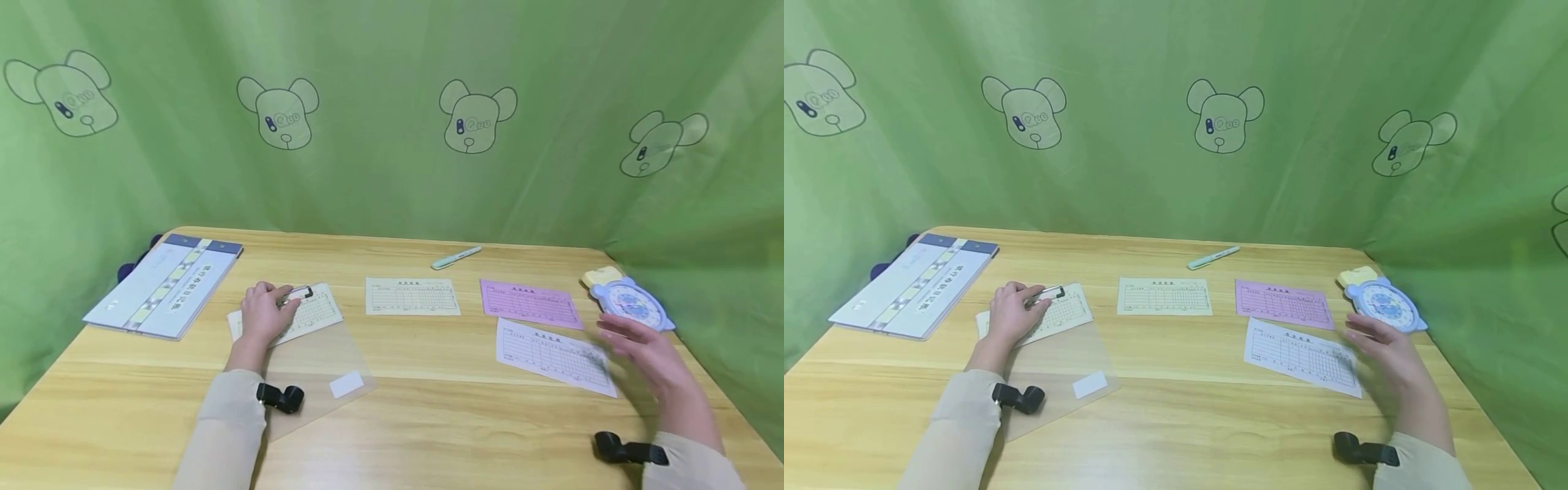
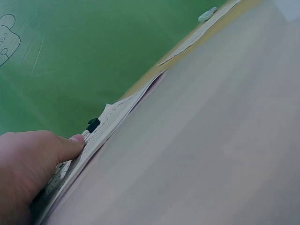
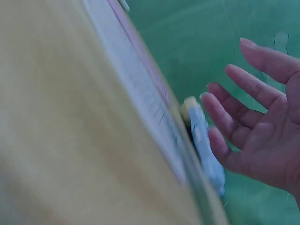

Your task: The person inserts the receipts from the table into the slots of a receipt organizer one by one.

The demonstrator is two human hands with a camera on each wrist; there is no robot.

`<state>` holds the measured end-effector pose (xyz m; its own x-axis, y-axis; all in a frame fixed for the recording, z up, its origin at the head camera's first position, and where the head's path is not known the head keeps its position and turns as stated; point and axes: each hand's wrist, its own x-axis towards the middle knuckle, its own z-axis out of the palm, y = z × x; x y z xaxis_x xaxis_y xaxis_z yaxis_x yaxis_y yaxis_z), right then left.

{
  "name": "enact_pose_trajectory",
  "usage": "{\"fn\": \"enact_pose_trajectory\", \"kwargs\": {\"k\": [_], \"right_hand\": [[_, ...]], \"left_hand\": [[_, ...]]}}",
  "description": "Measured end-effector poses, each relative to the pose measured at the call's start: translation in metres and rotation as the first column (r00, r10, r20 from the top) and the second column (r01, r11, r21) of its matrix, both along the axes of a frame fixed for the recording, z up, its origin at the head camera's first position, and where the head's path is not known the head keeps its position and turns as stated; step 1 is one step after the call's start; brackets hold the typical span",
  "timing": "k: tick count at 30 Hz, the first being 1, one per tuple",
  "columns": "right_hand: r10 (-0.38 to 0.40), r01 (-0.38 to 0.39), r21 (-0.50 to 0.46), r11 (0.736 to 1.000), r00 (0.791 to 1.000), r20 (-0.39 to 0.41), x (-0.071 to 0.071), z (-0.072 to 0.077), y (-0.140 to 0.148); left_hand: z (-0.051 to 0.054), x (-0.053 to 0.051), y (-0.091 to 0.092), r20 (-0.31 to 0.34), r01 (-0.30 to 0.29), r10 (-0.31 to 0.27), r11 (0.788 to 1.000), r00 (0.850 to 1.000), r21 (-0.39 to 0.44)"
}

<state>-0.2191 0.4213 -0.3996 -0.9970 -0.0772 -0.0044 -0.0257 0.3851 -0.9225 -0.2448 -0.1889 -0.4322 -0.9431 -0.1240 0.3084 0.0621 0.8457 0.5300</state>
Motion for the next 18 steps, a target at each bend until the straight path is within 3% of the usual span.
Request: {"fn": "enact_pose_trajectory", "kwargs": {"k": [4,6,9,12,15,18], "right_hand": [[-0.098,0.097,0.018,0.995,0.991,0.090,0.017,0.006,-0.002],[-0.114,0.119,-0.027,0.993,0.985,0.126,0.020,0.002,-0.003],[-0.115,0.115,0.003,0.993,0.987,0.114,0.021,-0.005,-0.004],[-0.117,0.106,0.151,0.983,0.991,0.065,0.020,-0.010,-0.005],[-0.115,0.102,0.333,0.937,0.993,0.017,0.019,-0.012,-0.006],[-0.082,0.074,0.427,0.901,0.997,0.001,0.019,-0.011,-0.008]], "left_hand": [[0.000,0.000,0.000,-0.008,0.004,-0.004,1.000,1.000,0.002],[0.001,0.000,-0.001,-0.010,0.006,-0.006,1.000,1.000,0.002],[0.001,0.001,-0.002,-0.008,0.005,-0.005,1.000,1.000,0.009],[0.002,0.002,-0.002,-0.004,0.005,-0.005,1.000,1.000,0.017],[0.002,0.002,-0.001,0.003,0.010,-0.010,1.000,1.000,0.020],[0.002,0.002,0.000,0.011,0.011,-0.011,1.000,1.000,0.026]]}}
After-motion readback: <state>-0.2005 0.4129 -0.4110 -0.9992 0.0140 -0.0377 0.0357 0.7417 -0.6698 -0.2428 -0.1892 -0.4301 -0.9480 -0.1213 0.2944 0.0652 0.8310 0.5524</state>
